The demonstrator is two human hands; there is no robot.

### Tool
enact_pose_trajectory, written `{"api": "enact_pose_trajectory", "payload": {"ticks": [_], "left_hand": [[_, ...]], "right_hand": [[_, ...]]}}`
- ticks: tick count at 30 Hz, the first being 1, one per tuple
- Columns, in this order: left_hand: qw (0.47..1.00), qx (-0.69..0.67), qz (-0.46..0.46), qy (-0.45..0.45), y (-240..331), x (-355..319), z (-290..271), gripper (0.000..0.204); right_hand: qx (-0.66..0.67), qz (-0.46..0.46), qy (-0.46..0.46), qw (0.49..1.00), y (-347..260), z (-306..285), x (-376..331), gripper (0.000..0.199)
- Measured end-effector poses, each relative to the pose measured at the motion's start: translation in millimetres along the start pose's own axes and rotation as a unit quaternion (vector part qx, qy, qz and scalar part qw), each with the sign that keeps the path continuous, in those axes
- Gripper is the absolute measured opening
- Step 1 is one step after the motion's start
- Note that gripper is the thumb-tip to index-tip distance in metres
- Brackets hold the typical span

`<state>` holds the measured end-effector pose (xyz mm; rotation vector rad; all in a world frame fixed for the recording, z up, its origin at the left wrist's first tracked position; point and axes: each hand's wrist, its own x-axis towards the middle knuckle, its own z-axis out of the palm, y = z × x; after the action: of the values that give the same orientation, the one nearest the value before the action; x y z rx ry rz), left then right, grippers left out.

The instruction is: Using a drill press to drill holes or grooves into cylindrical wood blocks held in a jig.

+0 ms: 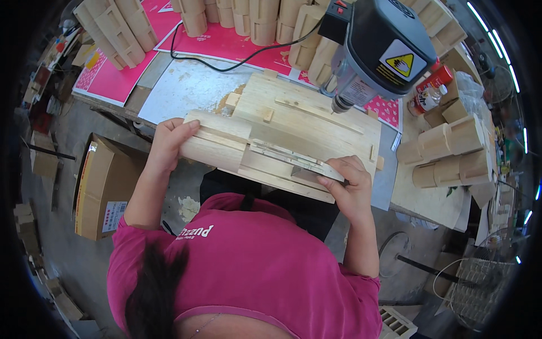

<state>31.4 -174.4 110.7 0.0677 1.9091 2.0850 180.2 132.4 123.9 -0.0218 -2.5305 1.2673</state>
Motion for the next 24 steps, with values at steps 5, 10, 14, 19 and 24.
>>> {"api": "enact_pose_trajectory", "payload": {"ticks": [5,10,14,19,24], "left_hand": [[1.0,-0.014,-0.013,-0.018,-13,6,17,0.03],[0.999,-0.002,-0.012,-0.033,-13,4,42,0.031],[0.996,-0.026,-0.028,-0.075,-22,6,61,0.031],[0.976,0.022,-0.057,-0.208,-23,0,93,0.034],[0.936,0.168,-0.042,-0.307,-45,24,102,0.043]], "right_hand": [[0.032,-0.01,0.007,0.999,18,-2,-5,0.025],[0.013,-0.003,0.011,1.0,19,-14,-13,0.024],[0.044,0.039,0.02,0.998,21,-14,-17,0.024],[0.04,0.029,0.027,0.998,31,-11,-16,0.024],[-0.012,0.009,0.044,0.999,65,-21,-18,0.024]]}}
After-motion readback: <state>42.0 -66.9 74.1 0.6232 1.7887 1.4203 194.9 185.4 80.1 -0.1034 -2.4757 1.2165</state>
